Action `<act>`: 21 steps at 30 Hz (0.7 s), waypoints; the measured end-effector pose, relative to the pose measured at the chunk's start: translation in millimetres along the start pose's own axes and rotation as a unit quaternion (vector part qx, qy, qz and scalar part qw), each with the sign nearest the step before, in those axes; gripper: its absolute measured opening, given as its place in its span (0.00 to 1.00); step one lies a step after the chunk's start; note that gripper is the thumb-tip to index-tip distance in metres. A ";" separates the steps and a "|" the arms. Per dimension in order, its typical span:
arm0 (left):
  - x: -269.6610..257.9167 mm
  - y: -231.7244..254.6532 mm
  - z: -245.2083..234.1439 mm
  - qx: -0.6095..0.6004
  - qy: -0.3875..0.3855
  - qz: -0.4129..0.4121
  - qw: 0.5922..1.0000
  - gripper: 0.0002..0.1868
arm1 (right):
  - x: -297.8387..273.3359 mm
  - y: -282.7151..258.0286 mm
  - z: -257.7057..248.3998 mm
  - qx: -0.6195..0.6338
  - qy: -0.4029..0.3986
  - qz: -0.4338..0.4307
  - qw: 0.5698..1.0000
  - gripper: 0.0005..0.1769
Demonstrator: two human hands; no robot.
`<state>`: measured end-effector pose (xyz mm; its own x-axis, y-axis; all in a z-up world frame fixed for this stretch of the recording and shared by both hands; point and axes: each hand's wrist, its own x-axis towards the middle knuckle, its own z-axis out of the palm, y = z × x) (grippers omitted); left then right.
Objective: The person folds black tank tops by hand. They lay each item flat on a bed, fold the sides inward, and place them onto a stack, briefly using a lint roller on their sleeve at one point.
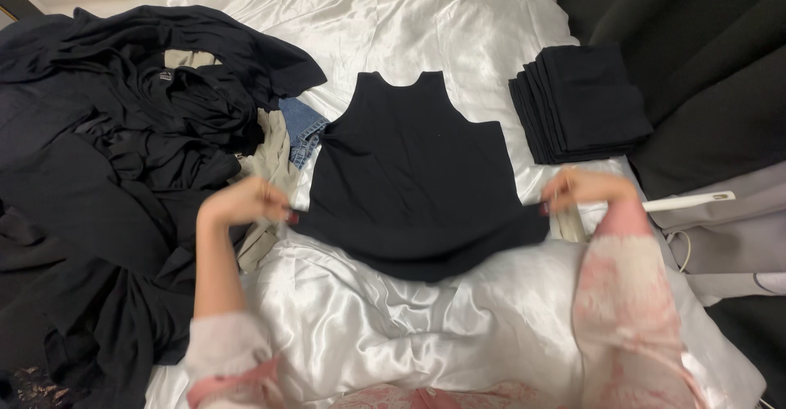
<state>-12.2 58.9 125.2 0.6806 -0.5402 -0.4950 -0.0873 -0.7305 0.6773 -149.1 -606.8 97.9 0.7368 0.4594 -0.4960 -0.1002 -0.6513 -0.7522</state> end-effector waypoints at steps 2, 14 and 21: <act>36.9 -2.7 -31.5 0.003 0.031 0.072 0.997 0.11 | 25.8 -5.1 -43.9 -0.037 0.068 -0.049 0.996 0.09; 236.6 -54.4 -22.1 -0.027 0.644 0.168 0.746 0.17 | 194.7 31.6 -83.1 0.179 0.580 -0.052 0.793 0.17; 230.7 -100.5 82.2 -0.086 0.483 -0.135 0.861 0.21 | 183.9 72.2 20.4 0.052 0.642 0.118 0.756 0.15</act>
<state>93.8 -26.7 -101.7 0.9539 0.2996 -0.0196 0.2212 -0.6570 0.7207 -34.4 -557.0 -56.5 0.7251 -0.6703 0.1580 -0.3321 -0.5413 -0.7724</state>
